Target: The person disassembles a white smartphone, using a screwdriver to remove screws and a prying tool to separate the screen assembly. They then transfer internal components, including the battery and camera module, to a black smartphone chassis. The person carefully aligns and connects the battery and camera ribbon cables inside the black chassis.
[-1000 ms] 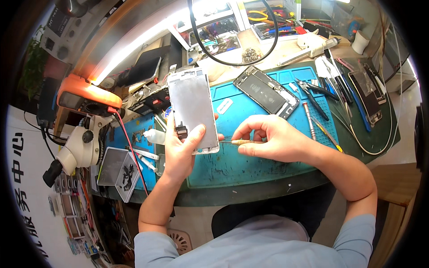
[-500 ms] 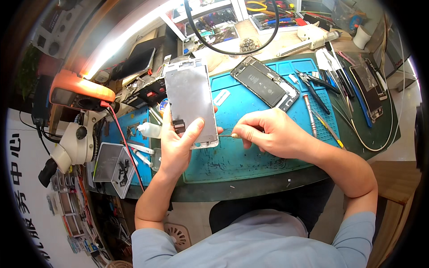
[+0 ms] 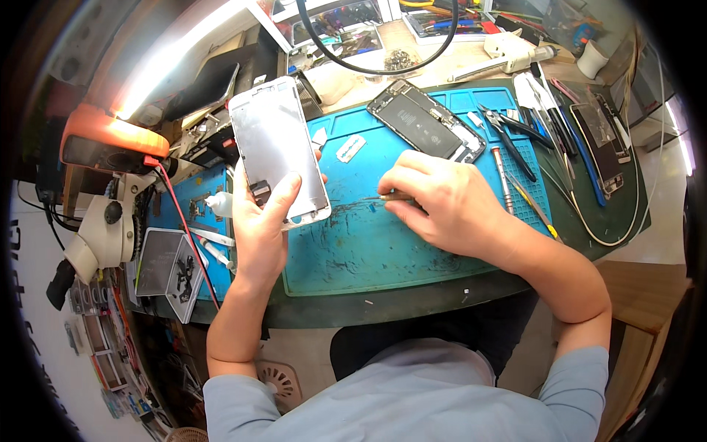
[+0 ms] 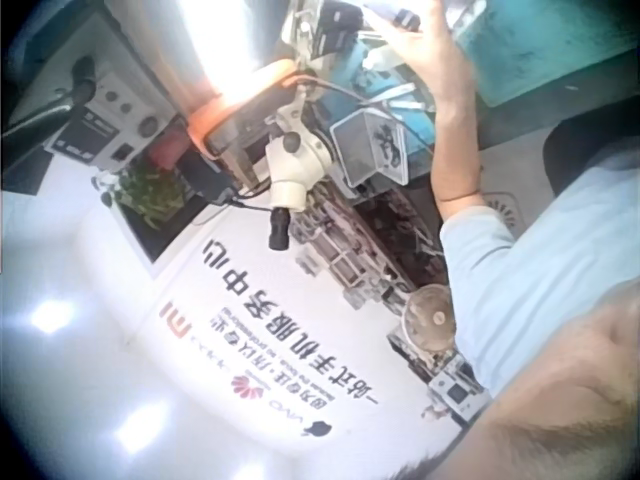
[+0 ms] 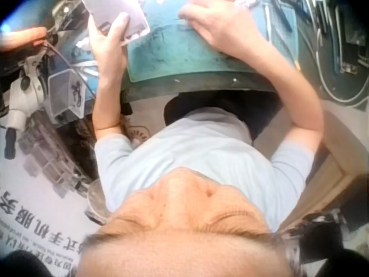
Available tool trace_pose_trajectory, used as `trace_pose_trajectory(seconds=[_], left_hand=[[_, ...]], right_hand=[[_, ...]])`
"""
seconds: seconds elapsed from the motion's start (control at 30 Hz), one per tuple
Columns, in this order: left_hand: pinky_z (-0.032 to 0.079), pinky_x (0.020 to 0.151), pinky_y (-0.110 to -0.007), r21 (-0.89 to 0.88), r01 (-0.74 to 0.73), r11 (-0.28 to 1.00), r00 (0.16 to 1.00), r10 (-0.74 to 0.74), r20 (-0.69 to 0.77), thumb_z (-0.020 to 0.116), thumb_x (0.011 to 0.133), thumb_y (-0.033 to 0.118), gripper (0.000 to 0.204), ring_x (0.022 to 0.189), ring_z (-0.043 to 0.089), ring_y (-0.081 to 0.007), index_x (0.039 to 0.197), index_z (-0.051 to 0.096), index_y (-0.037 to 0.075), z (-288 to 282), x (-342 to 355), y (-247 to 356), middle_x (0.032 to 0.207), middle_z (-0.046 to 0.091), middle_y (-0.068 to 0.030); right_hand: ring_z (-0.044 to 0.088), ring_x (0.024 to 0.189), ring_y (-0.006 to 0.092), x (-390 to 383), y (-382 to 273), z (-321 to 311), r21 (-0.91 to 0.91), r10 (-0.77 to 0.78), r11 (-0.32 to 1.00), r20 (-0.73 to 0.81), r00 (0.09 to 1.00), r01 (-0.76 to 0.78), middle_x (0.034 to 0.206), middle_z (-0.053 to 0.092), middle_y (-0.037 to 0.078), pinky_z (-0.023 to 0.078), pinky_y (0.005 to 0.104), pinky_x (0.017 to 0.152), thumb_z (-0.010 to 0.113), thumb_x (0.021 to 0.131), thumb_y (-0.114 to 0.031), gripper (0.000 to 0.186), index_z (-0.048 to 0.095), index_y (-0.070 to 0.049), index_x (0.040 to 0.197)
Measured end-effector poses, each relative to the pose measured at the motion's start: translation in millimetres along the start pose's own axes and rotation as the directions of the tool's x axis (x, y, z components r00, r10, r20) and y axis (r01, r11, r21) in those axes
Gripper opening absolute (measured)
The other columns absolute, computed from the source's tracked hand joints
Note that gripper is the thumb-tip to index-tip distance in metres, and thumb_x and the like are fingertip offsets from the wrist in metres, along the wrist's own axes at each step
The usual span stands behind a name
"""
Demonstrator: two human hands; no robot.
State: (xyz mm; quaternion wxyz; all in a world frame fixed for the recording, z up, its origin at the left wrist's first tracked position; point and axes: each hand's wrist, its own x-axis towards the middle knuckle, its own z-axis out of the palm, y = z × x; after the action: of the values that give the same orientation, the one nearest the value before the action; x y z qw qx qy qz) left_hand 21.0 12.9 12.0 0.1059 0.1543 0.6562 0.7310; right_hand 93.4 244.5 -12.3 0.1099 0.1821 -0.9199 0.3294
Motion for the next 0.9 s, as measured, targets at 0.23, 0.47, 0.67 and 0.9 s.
trace_pose_trajectory(seconds=[0.23, 0.47, 0.67, 0.9], left_hand=[[0.057, 0.089, -0.036, 0.001, 0.006, 1.000, 1.000, -0.006, 0.008, 0.059, 0.093, 0.005, 0.044, 0.101, 0.067, -0.0243, 0.133, 0.041, -0.004, -1.0, -3.0, -0.8, 0.122, 0.063, -0.0223], [0.057, 0.088, -0.037, -0.024, 0.014, 1.000, 1.000, -0.014, 0.002, 0.059, 0.094, 0.004, 0.045, 0.102, 0.068, -0.0240, 0.134, 0.041, -0.004, 2.3, -4.5, 2.3, 0.124, 0.062, -0.0225], [0.058, 0.087, -0.036, -0.096, 0.123, 0.988, 0.992, -0.122, 0.007, 0.056, 0.097, 0.008, 0.041, 0.098, 0.069, -0.0249, 0.134, 0.042, -0.001, -0.9, -3.4, 1.6, 0.124, 0.063, -0.0213], [0.057, 0.091, -0.035, -0.214, 0.314, 0.925, 0.947, -0.290, 0.137, 0.062, 0.089, 0.010, 0.054, 0.109, 0.066, -0.0253, 0.139, 0.043, 0.000, -4.2, -2.3, 4.0, 0.128, 0.060, -0.0182]], right_hand=[[0.066, 0.077, 0.0216, -7.3, 2.2, 1.2, -0.320, -0.028, 0.945, 0.122, 0.992, 0.066, 0.098, 0.055, 0.009, 0.054, 0.0319, 0.066, 0.061, 0.083, -0.003, 0.034, 0.067, -0.009, 0.115], [0.062, 0.077, 0.0192, -11.6, -2.1, 2.5, -0.403, -0.063, 0.909, 0.113, 0.992, 0.103, 0.096, 0.051, 0.008, 0.053, 0.0300, 0.068, 0.058, 0.083, -0.002, 0.042, 0.065, -0.010, 0.123], [0.061, 0.076, 0.0197, -15.1, -6.5, -4.2, -0.473, -0.032, 0.877, 0.120, 0.992, 0.086, 0.093, 0.050, 0.008, 0.052, 0.0300, 0.066, 0.059, 0.082, -0.001, 0.043, 0.065, -0.009, 0.124], [0.064, 0.076, 0.0273, 3.8, -11.1, -11.7, 0.069, -0.102, 0.990, -0.215, 0.971, 0.119, 0.095, 0.058, 0.011, 0.054, 0.0348, 0.065, 0.064, 0.079, 0.007, 0.033, 0.066, -0.005, 0.110]])
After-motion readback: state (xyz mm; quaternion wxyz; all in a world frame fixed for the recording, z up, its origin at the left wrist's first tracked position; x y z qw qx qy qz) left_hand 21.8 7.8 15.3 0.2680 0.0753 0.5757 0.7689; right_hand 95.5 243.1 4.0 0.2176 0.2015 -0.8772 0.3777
